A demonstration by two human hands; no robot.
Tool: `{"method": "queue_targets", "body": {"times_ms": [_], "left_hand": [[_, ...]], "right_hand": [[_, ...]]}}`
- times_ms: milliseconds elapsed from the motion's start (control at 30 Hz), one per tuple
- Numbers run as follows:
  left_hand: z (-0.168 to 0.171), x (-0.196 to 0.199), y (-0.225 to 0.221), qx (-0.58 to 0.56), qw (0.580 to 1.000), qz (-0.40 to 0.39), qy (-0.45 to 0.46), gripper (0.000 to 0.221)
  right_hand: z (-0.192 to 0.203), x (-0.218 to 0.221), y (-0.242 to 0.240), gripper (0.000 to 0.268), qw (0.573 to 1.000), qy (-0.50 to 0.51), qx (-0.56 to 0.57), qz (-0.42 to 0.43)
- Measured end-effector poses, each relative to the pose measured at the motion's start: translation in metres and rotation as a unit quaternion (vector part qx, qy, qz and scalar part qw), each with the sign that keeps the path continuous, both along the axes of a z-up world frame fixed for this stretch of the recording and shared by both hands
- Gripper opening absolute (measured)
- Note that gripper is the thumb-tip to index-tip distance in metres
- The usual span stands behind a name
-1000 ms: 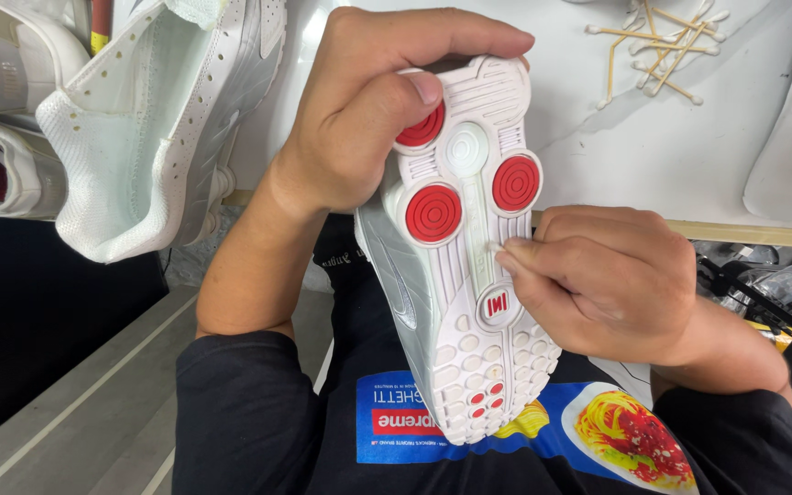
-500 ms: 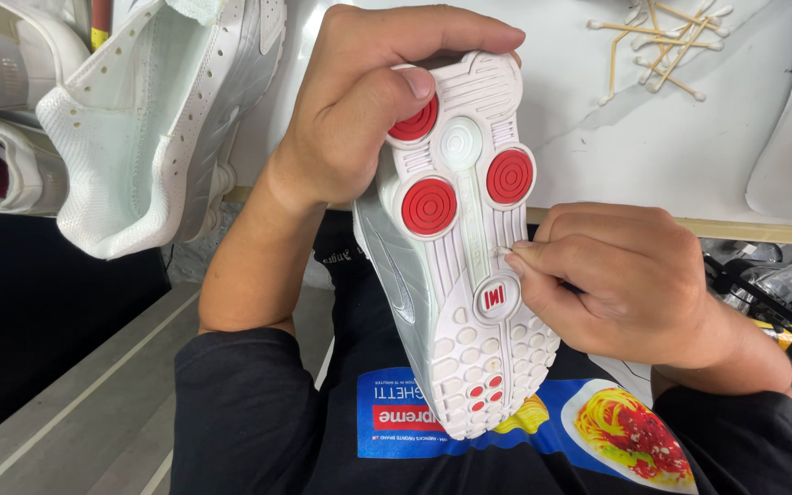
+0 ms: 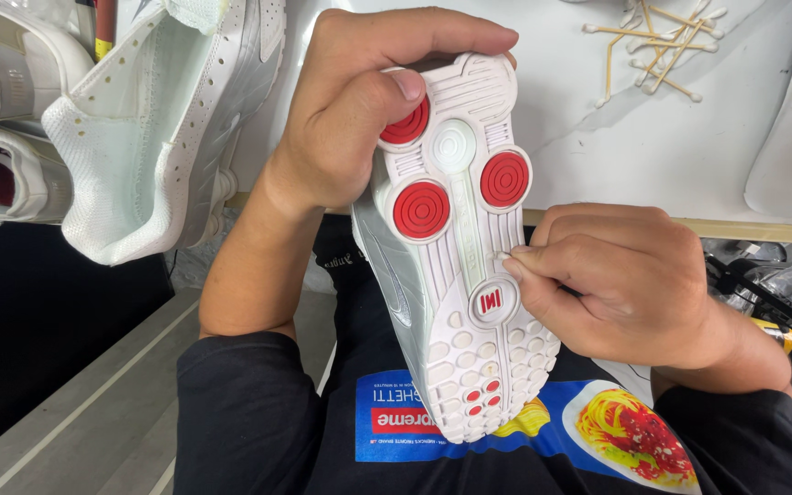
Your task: The person cleans the sole of a white sneaker using a cotton swab dipped in a cleaning solution. The person repeatedly wipes the grooves and red circular details of the sole with the swab, frequently dipping it back into a container of solution and replacing it with a fresh swab from a jar.
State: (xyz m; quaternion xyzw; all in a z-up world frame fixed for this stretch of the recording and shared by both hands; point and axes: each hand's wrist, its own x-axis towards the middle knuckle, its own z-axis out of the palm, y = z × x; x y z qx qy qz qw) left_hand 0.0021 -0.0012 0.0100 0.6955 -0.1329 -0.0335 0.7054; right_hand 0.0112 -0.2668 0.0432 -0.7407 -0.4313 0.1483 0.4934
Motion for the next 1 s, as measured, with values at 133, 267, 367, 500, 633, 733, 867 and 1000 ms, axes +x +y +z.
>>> {"method": "queue_targets", "body": {"times_ms": [133, 267, 367, 500, 633, 733, 867, 1000], "left_hand": [[-0.001, 0.001, 0.003, -0.005, 1.000, -0.003, -0.001, 0.054], [-0.005, 0.001, 0.001, -0.018, 1.000, -0.006, 0.001, 0.054], [-0.009, -0.001, 0.000, -0.024, 0.999, -0.001, 0.021, 0.055], [-0.014, 0.002, 0.000, -0.034, 0.999, -0.005, 0.029, 0.055], [-0.021, 0.000, 0.005, -0.049, 0.998, 0.000, 0.030, 0.060], [-0.022, -0.003, 0.011, -0.054, 0.998, 0.009, 0.039, 0.063], [-0.014, 0.000, 0.013, -0.053, 0.997, 0.028, 0.040, 0.062], [0.001, -0.006, 0.017, -0.013, 0.996, 0.085, -0.003, 0.060]], "right_hand": [[-0.002, -0.001, 0.003, 0.015, 1.000, 0.003, 0.002, -0.009], [-0.002, 0.001, 0.001, 0.015, 1.000, 0.012, -0.012, -0.005], [-0.001, 0.002, -0.004, 0.013, 0.999, 0.014, -0.039, -0.001], [-0.006, 0.001, -0.014, 0.014, 0.991, 0.084, -0.100, -0.039], [-0.028, 0.002, -0.034, 0.010, 0.976, 0.169, -0.071, -0.118], [-0.055, 0.003, -0.048, 0.010, 0.944, 0.272, 0.042, -0.180], [-0.088, 0.017, -0.057, 0.015, 0.919, 0.231, 0.087, -0.308], [-0.102, 0.049, -0.059, 0.014, 0.914, 0.119, 0.113, -0.371]]}}
